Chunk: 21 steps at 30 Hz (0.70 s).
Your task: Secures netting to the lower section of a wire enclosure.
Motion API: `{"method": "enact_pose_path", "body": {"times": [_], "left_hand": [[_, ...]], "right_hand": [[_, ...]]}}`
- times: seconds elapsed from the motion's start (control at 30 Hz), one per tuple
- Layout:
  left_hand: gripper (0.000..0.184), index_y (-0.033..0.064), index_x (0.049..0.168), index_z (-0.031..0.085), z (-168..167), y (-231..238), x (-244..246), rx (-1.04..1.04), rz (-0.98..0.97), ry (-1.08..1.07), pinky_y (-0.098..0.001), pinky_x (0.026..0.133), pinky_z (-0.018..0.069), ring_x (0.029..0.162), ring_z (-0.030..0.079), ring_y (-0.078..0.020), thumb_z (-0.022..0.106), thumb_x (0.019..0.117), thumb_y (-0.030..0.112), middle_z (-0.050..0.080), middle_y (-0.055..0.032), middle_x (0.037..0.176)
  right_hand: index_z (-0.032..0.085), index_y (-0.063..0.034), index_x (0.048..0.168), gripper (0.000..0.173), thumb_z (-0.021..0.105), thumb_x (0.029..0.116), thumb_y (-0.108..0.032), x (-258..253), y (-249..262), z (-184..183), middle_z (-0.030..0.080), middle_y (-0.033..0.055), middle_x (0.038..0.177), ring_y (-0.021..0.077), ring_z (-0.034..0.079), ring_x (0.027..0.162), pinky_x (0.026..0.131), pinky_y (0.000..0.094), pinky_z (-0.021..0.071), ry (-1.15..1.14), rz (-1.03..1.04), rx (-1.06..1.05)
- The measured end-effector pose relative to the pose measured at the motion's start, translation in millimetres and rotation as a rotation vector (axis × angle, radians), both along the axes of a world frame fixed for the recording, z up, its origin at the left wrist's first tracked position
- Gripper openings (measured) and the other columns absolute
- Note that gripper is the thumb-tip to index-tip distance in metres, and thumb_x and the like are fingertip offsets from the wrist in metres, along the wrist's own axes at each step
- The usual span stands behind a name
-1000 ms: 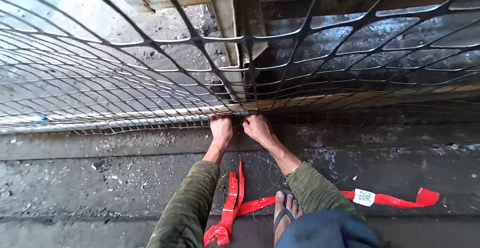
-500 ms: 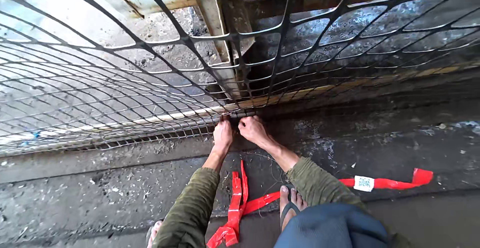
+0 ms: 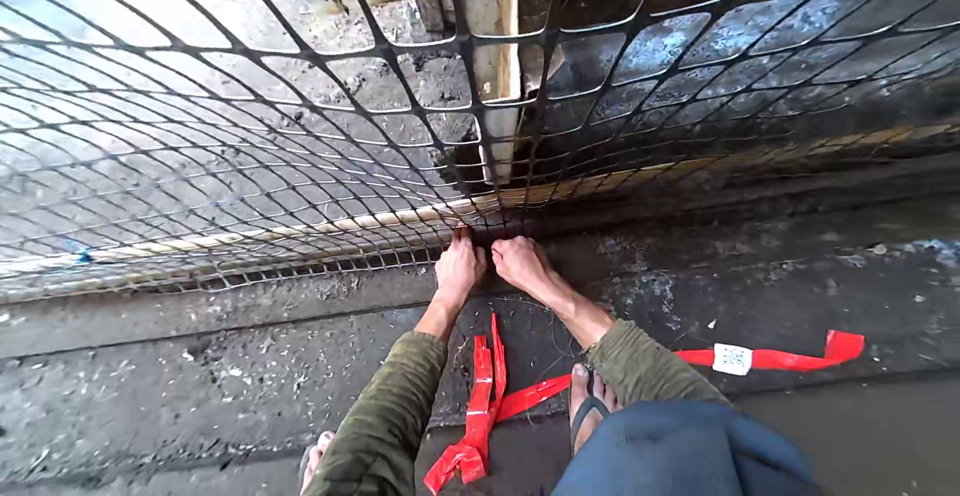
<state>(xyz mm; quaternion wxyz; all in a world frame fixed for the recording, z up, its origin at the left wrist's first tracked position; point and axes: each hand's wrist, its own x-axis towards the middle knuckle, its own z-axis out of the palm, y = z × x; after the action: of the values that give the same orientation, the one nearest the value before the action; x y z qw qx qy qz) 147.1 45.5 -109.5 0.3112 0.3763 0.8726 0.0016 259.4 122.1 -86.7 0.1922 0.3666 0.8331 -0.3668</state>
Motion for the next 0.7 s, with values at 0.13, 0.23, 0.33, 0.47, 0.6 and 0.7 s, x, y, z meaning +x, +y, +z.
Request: {"method": "enact_pose_path", "body": {"times": [0.13, 0.23, 0.33, 0.47, 0.6, 0.7], "left_hand": [[0.054, 0.0143, 0.156, 0.043, -10, -12, 14, 0.056, 0.034, 0.058, -0.0575, 0.09, 0.0554, 0.117, 0.067, -0.0359, 0.045, 0.1039, 0.029, 0.045, -0.01, 0.159], [0.052, 0.0109, 0.154, 0.046, -15, -18, 18, 0.107, 0.038, 0.08, -0.0565, 0.089, 0.0562, 0.115, 0.069, -0.0352, 0.044, 0.1044, 0.027, 0.044, -0.0093, 0.161], [0.052, 0.0066, 0.152, 0.048, -20, -24, 17, 0.159, 0.006, 0.062, -0.0543, 0.089, 0.0567, 0.114, 0.07, -0.034, 0.042, 0.1052, 0.029, 0.04, -0.0107, 0.163], [0.047, -0.0053, 0.141, 0.056, -35, -44, 19, 0.463, 0.03, 0.005, -0.0494, 0.095, 0.057, 0.112, 0.07, -0.0361, 0.049, 0.1022, 0.02, 0.057, -0.0228, 0.146], [0.038, -0.0082, 0.133, 0.064, -48, -60, 30, 0.787, 0.078, -0.018, -0.0445, 0.101, 0.0563, 0.12, 0.069, -0.0341, 0.056, 0.1002, 0.01, 0.063, -0.0254, 0.137], [0.032, -0.0061, 0.127, 0.068, -48, -58, 33, 0.811, 0.122, -0.033, -0.0433, 0.102, 0.0558, 0.119, 0.069, -0.0327, 0.056, 0.1017, 0.01, 0.066, -0.0237, 0.134]], "right_hand": [[0.071, -0.0071, 0.122, 0.036, 0.043, 0.1067, -0.024, 5, -3, -11, 0.072, 0.0182, 0.117, 0.0338, 0.067, 0.117, 0.1, 0.0535, 0.0509, 0.02, -0.022, -0.027], [0.071, -0.0069, 0.121, 0.036, 0.043, 0.1064, -0.025, 6, -5, -11, 0.072, 0.018, 0.117, 0.0335, 0.067, 0.117, 0.1, 0.053, 0.0508, 0.016, -0.039, -0.039], [0.071, -0.0058, 0.119, 0.037, 0.042, 0.1065, -0.025, 6, -9, -8, 0.072, 0.0184, 0.117, 0.0334, 0.066, 0.118, 0.101, 0.052, 0.0499, -0.005, -0.065, -0.048], [0.071, -0.0056, 0.117, 0.036, 0.043, 0.1058, -0.025, 2, -7, -5, 0.071, 0.0184, 0.117, 0.0334, 0.066, 0.118, 0.1, 0.0517, 0.0501, -0.025, -0.064, -0.048], [0.071, -0.0048, 0.116, 0.036, 0.044, 0.1058, -0.025, 2, -7, -4, 0.071, 0.0189, 0.117, 0.0335, 0.066, 0.118, 0.1, 0.0517, 0.0499, -0.024, -0.066, -0.059], [0.072, -0.0052, 0.117, 0.036, 0.043, 0.1063, -0.024, 2, -7, -5, 0.072, 0.0182, 0.117, 0.0329, 0.066, 0.118, 0.101, 0.0513, 0.0495, -0.011, -0.065, -0.066]]}}
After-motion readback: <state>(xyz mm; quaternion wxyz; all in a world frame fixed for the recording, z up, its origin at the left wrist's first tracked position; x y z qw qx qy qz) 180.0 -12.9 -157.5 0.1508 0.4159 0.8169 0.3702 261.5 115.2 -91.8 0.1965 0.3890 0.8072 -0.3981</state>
